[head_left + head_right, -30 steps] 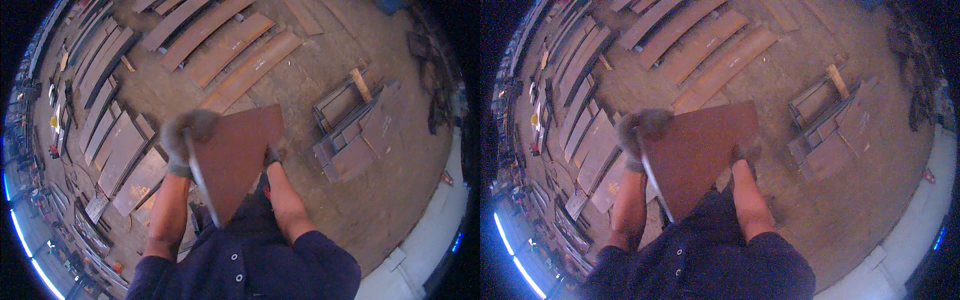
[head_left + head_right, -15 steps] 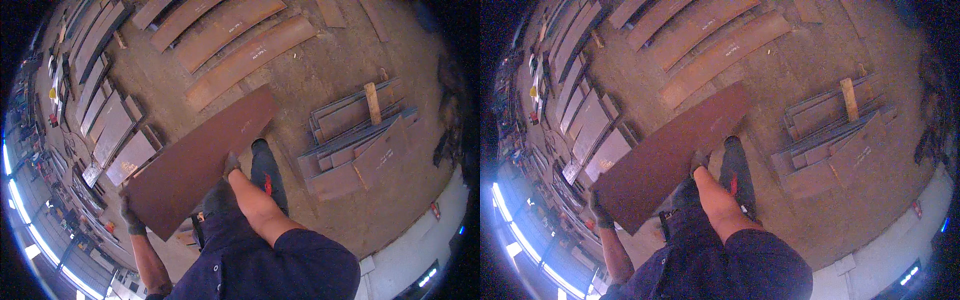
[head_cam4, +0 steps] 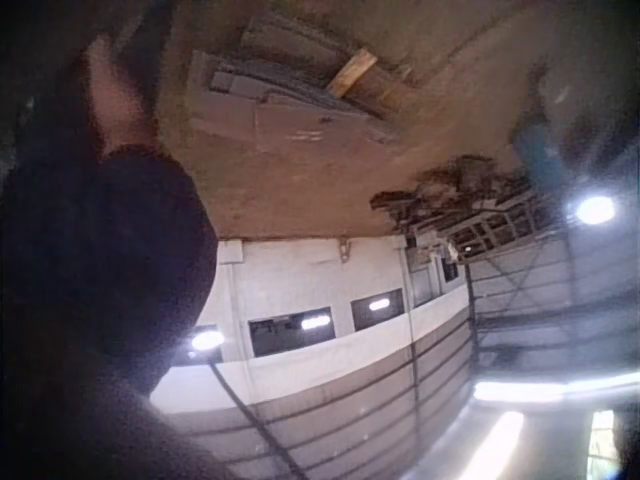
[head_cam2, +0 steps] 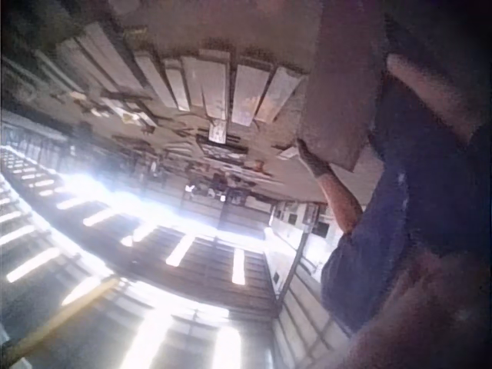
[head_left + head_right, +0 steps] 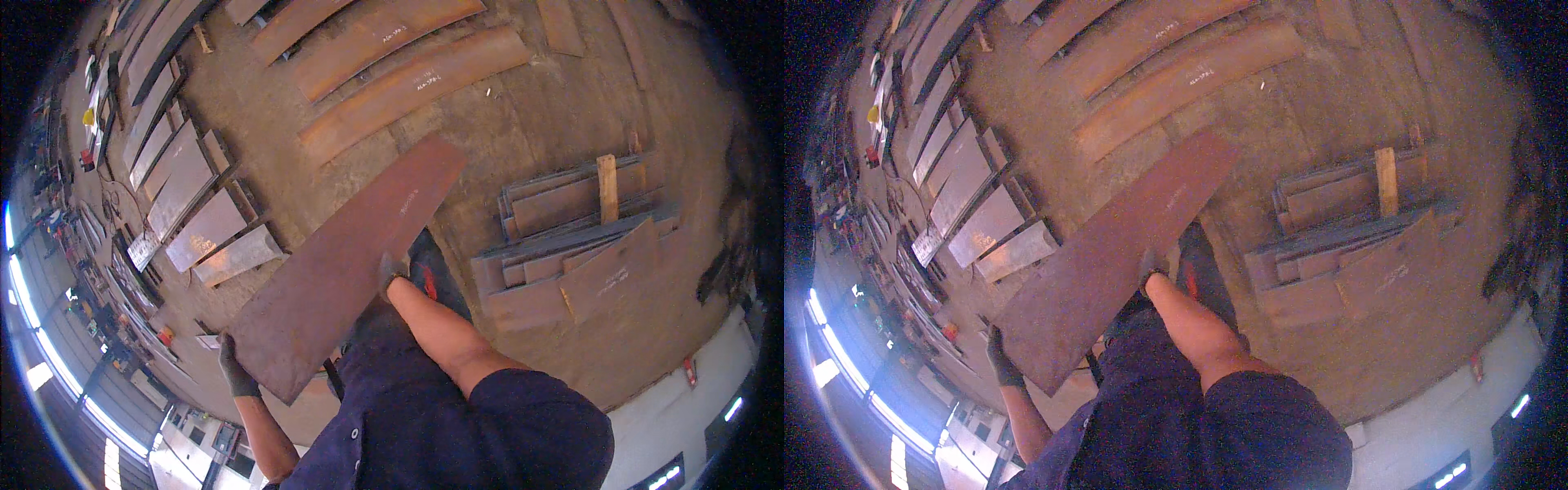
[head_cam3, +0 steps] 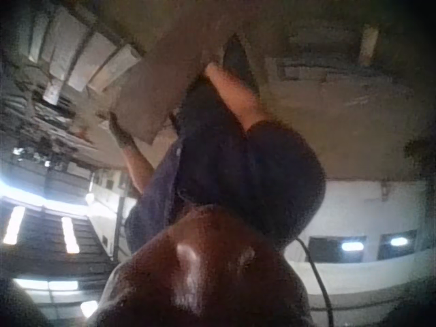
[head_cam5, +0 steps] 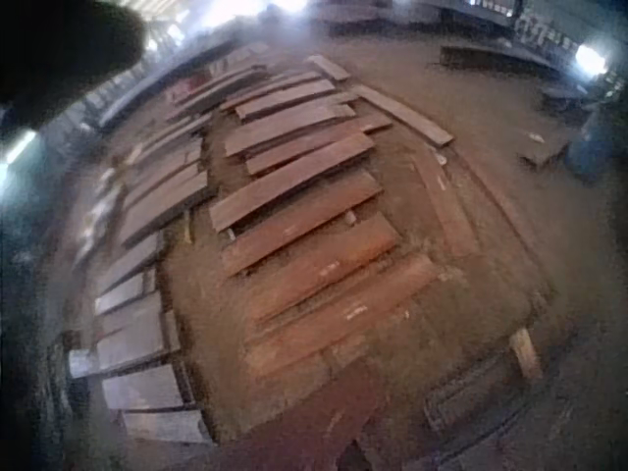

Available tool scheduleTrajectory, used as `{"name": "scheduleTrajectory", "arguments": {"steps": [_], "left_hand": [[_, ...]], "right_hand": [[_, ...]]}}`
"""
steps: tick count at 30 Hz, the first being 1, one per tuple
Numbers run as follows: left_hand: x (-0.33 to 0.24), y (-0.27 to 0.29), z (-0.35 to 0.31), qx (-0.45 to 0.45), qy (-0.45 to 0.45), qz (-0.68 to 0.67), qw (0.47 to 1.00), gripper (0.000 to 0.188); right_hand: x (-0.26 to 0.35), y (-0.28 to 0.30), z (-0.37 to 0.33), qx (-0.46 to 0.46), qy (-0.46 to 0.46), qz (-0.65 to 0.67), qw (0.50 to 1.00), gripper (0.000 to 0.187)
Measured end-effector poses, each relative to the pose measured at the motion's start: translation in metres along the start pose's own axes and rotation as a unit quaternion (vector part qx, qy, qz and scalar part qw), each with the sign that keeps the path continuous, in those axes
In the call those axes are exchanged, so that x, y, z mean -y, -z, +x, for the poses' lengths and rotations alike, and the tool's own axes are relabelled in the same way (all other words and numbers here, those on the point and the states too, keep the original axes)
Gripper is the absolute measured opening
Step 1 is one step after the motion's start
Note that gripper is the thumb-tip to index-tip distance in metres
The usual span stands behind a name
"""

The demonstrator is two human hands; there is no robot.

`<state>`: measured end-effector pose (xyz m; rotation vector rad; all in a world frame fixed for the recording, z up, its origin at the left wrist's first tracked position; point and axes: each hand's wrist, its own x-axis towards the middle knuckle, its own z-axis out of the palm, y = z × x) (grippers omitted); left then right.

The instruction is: The person walks through a workshop, picks up curved metal sheets, and stacks them on the floor. The person then uses a white marker to label one of the sheets before placing it back in the stack.

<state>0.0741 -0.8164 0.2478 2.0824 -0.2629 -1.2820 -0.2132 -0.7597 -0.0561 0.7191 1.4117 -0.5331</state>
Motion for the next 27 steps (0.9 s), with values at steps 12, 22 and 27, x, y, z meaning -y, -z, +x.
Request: {"name": "scheduleTrajectory", "arguments": {"steps": [12, 22, 27], "left_hand": [[-0.034, -0.016, 0.023, 0.031, -0.022, -0.003, 0.999, 0.036], [-0.091, -0.048, 0.038, -0.021, 0.007, 0.063, 0.998, 0.032], [-0.118, -0.063, 0.049, -0.067, 0.020, 0.167, 0.983, 0.040]], "right_hand": [[0.077, -0.014, -0.048, -0.020, -0.009, 0.001, 1.000, 0.045], [0.140, -0.041, 0.014, -0.019, 0.027, 0.075, 0.997, 0.044], [0.185, -0.029, 0.073, -0.011, 0.040, 0.097, 0.994, 0.046]]}}
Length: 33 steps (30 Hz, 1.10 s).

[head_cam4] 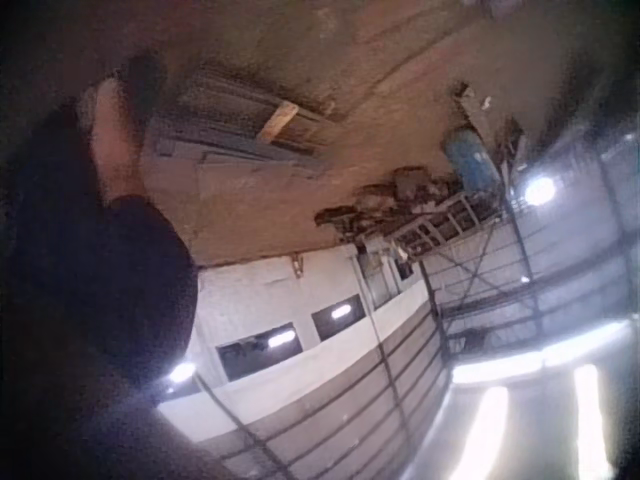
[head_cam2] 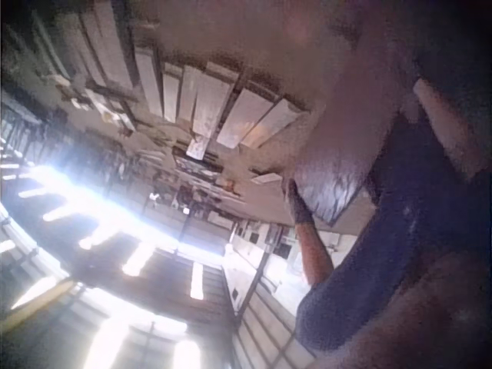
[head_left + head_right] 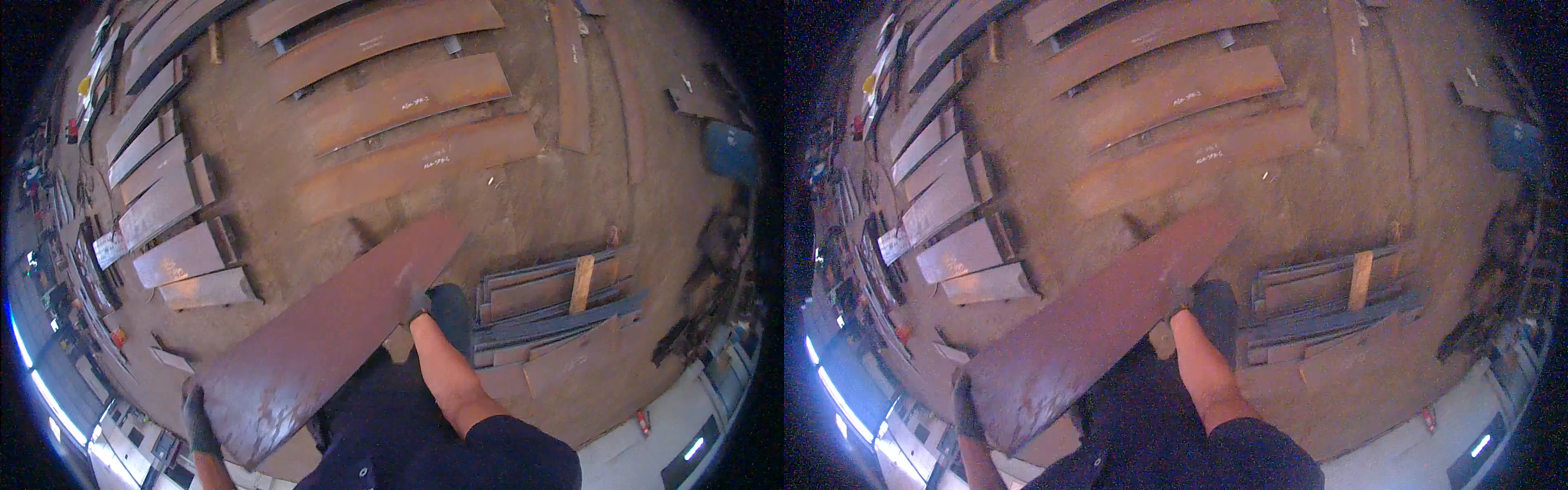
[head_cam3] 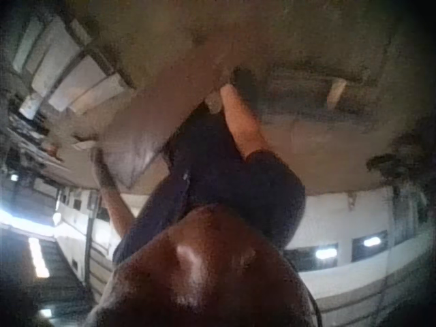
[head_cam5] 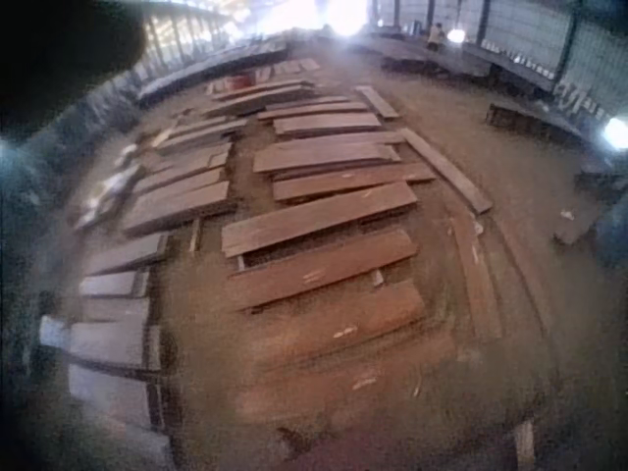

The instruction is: The person walks through a workshop, picks up curved metal sheets, and stacks them on the floor. The person then uses a white marker to label one of the sheets before placing it back in the stack.

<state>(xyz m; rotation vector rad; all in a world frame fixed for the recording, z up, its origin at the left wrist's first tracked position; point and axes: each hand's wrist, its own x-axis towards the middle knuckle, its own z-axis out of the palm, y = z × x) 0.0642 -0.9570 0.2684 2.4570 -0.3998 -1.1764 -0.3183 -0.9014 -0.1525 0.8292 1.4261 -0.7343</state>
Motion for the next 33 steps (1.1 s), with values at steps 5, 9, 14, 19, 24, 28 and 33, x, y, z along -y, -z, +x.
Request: {"name": "scheduleTrajectory", "arguments": {"steps": [5, 9, 14, 19, 24, 28, 33], "left_hand": [[-0.018, -0.001, -0.001, -0.005, 0.007, 0.139, 0.990, 0.060], [-0.052, -0.041, -0.036, -0.073, 0.017, 0.285, 0.956, 0.089], [-0.088, -0.138, -0.119, -0.277, 0.011, 0.440, 0.854, 0.078], [-0.083, -0.150, -0.156, -0.262, -0.053, 0.398, 0.877, 0.076], [-0.040, -0.120, -0.156, -0.223, -0.172, 0.232, 0.931, 0.076], [-0.011, -0.111, -0.139, -0.254, -0.092, 0.368, 0.890, 0.073], [0.041, -0.143, -0.031, -0.208, -0.116, 0.127, 0.963, 0.046]], "right_hand": [[0.040, 0.023, 0.078, 0.002, -0.002, 0.013, 1.000, 0.047], [0.043, 0.042, 0.108, -0.005, -0.018, 0.020, 1.000, 0.049], [0.026, 0.058, 0.100, -0.006, -0.035, 0.033, 0.999, 0.050], [0.037, 0.079, 0.089, 0.004, -0.038, 0.039, 0.998, 0.052], [0.069, 0.088, 0.089, -0.003, 0.008, 0.046, 0.999, 0.054], [0.113, 0.078, 0.105, 0.003, 0.075, 0.060, 0.995, 0.055], [0.183, 0.048, 0.153, 0.000, 0.178, 0.074, 0.981, 0.057]]}}
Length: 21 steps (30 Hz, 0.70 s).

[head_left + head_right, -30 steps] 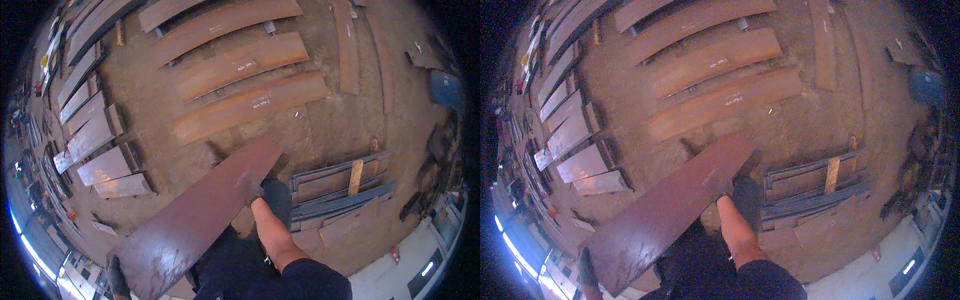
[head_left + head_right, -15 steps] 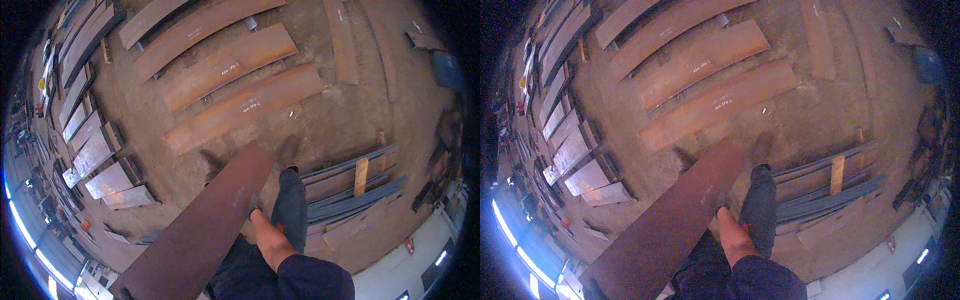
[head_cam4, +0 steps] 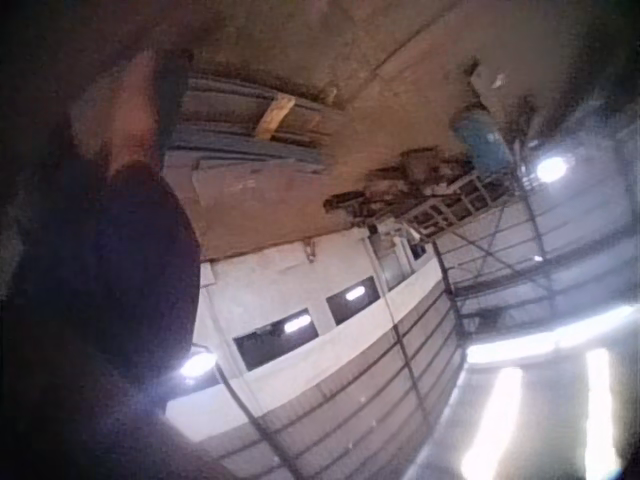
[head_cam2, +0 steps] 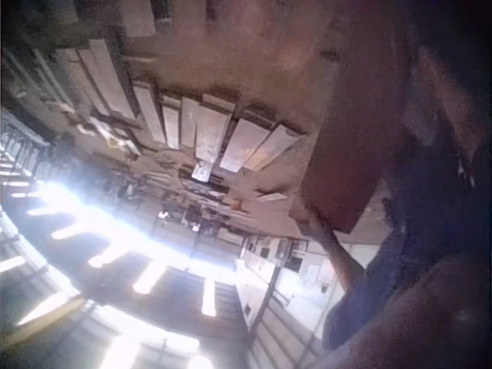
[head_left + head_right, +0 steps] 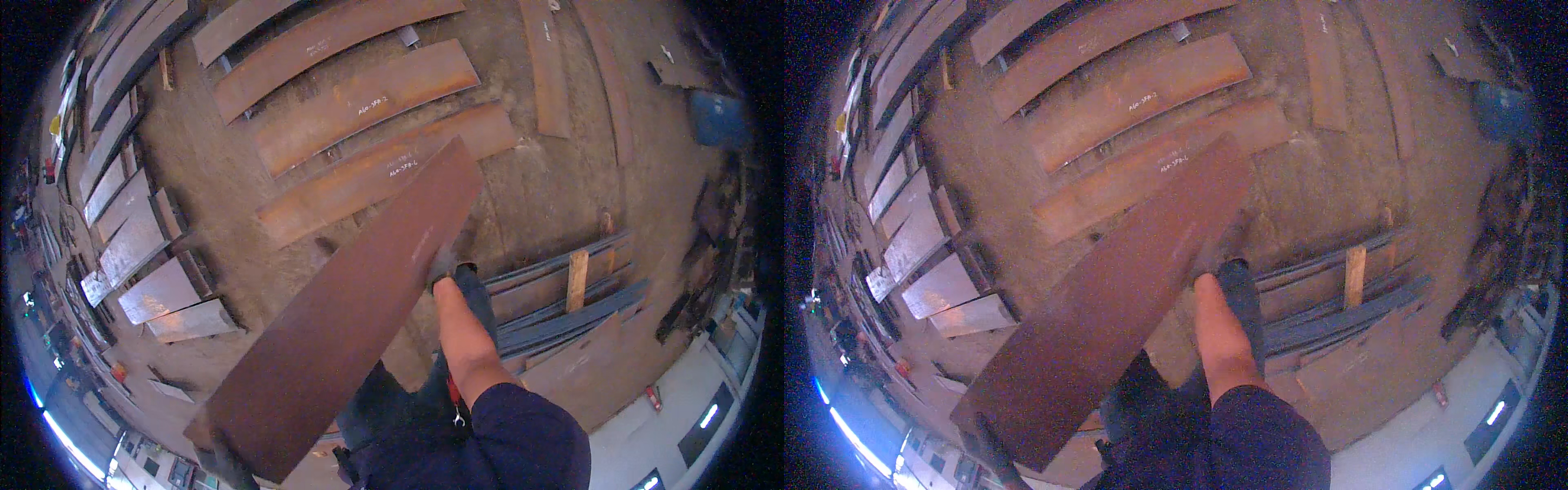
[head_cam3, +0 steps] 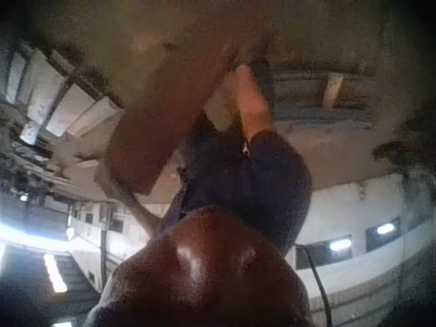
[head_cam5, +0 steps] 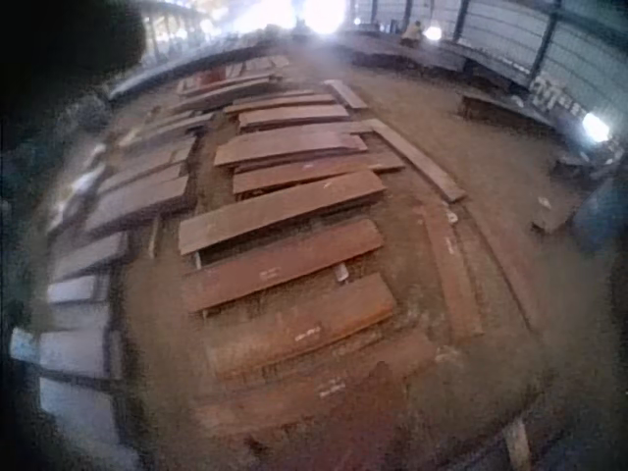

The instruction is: The person walks through a workshop, picks up curved metal sheets, and stacks them on the floor. The person then uses a white marker to label one of the sheets before placing it back in the stack.

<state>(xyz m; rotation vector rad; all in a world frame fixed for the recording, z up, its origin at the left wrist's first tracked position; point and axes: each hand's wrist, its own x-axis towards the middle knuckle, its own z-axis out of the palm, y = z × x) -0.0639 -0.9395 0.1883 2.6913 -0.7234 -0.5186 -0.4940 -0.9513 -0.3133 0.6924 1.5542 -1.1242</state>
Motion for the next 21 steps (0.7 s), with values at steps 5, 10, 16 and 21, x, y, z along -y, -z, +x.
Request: {"name": "scheduleTrajectory", "arguments": {"steps": [5, 10, 16, 21], "left_hand": [[0.029, -0.135, 0.098, 0.067, -0.134, 0.010, 0.989, 0.043], [0.058, -0.233, 0.203, 0.158, -0.102, 0.007, 0.982, 0.048], [0.167, -0.377, 0.367, 0.239, 0.028, -0.103, 0.965, 0.057], [0.249, -0.489, 0.465, 0.227, 0.050, 0.006, 0.972, 0.068]], "right_hand": [[0.021, -0.033, 0.088, -0.029, 0.077, -0.006, 0.997, 0.058], [-0.008, -0.070, 0.140, -0.025, 0.070, -0.048, 0.996, 0.060], [-0.042, -0.090, 0.169, 0.041, -0.014, -0.141, 0.989, 0.062], [-0.068, -0.093, 0.228, 0.005, -0.022, -0.202, 0.979, 0.068]]}}
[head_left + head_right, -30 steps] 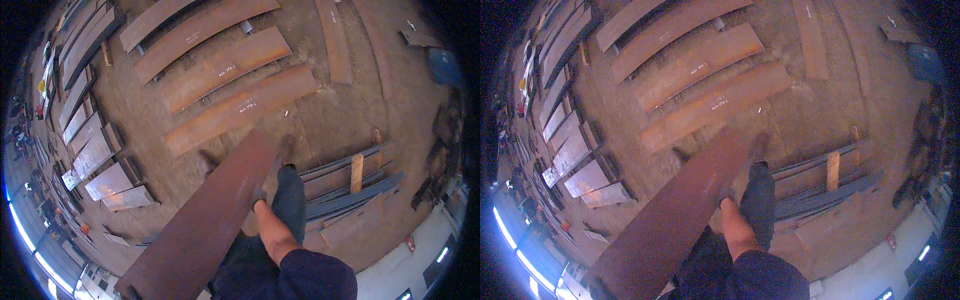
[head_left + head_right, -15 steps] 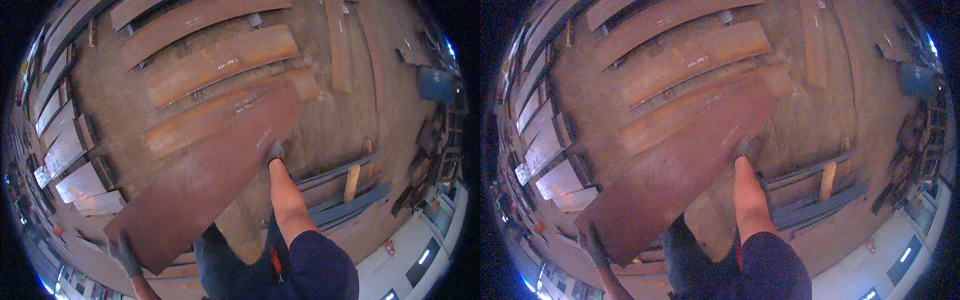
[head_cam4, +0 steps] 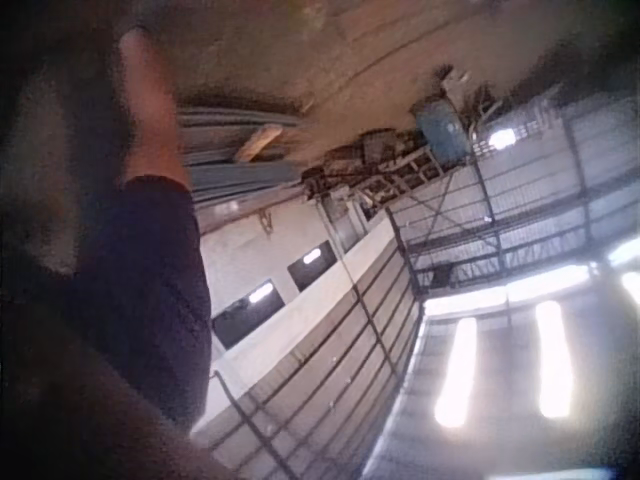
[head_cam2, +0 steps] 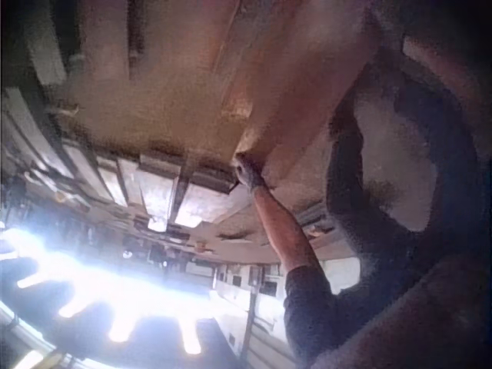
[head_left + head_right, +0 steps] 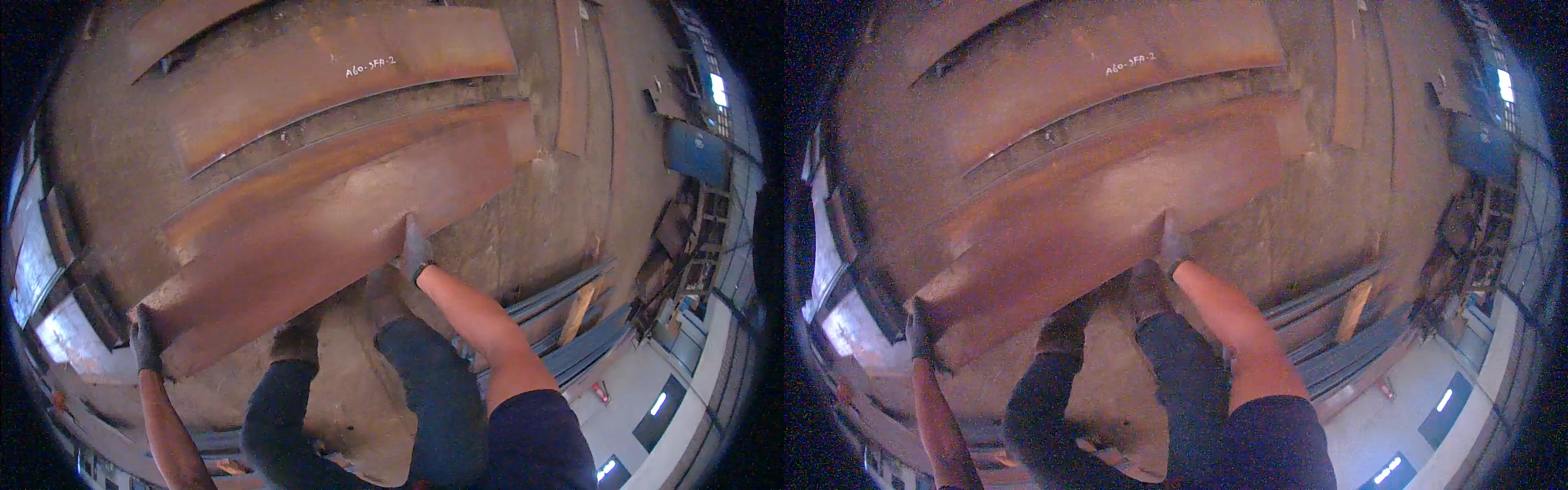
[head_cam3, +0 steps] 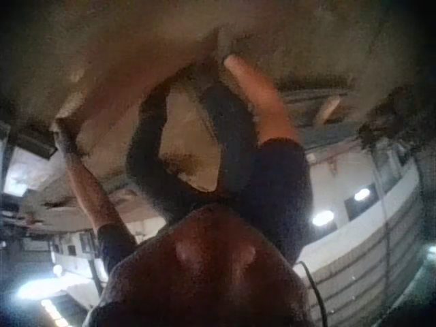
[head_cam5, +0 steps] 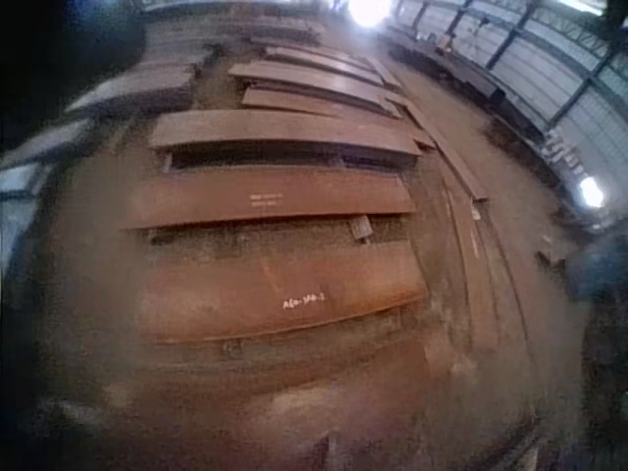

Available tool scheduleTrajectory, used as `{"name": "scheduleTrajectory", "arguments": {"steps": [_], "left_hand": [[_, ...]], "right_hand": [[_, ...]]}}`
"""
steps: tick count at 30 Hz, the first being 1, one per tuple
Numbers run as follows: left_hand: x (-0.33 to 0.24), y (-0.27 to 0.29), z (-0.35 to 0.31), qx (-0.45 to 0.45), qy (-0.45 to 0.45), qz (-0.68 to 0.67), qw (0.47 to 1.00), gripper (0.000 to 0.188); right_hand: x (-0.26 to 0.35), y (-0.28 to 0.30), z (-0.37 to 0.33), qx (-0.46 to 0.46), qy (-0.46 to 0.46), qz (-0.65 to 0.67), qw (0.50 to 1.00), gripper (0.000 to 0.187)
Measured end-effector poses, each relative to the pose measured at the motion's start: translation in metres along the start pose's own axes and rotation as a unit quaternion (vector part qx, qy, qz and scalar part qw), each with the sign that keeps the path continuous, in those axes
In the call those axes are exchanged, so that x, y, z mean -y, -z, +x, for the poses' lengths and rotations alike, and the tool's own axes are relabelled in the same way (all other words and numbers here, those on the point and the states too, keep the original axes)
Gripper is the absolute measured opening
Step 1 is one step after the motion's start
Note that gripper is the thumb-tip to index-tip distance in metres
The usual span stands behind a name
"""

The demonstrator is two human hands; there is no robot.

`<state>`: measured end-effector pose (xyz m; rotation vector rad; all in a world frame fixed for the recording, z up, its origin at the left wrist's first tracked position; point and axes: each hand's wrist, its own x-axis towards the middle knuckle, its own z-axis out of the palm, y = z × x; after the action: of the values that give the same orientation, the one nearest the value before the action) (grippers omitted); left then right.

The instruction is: The person walks through a workshop, picks up curved metal sheets, and stacks them on the floor. The person then uses a white marker to label one of the sheets before placing it back in the stack.

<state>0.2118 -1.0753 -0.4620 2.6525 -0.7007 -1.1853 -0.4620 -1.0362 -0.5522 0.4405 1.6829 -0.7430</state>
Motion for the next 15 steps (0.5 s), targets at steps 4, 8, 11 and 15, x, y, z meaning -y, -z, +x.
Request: {"name": "scheduleTrajectory", "arguments": {"steps": [4, 8, 11, 15], "left_hand": [[0.023, -0.058, 0.041, 0.027, 0.018, -0.073, 0.997, 0.072], [0.022, -0.118, 0.065, 0.044, -0.040, -0.049, 0.997, 0.073], [0.011, -0.145, 0.085, 0.057, -0.080, -0.003, 0.995, 0.066], [-0.022, -0.161, 0.092, 0.090, -0.108, -0.065, 0.988, 0.055]], "right_hand": [[-0.008, 0.001, 0.027, 0.086, 0.043, 0.073, 0.993, 0.066], [0.007, 0.004, 0.049, 0.036, 0.051, 0.086, 0.994, 0.060], [0.020, 0.010, 0.073, 0.097, 0.077, 0.120, 0.985, 0.057], [0.026, 0.025, 0.117, 0.032, 0.156, 0.131, 0.978, 0.053]]}}
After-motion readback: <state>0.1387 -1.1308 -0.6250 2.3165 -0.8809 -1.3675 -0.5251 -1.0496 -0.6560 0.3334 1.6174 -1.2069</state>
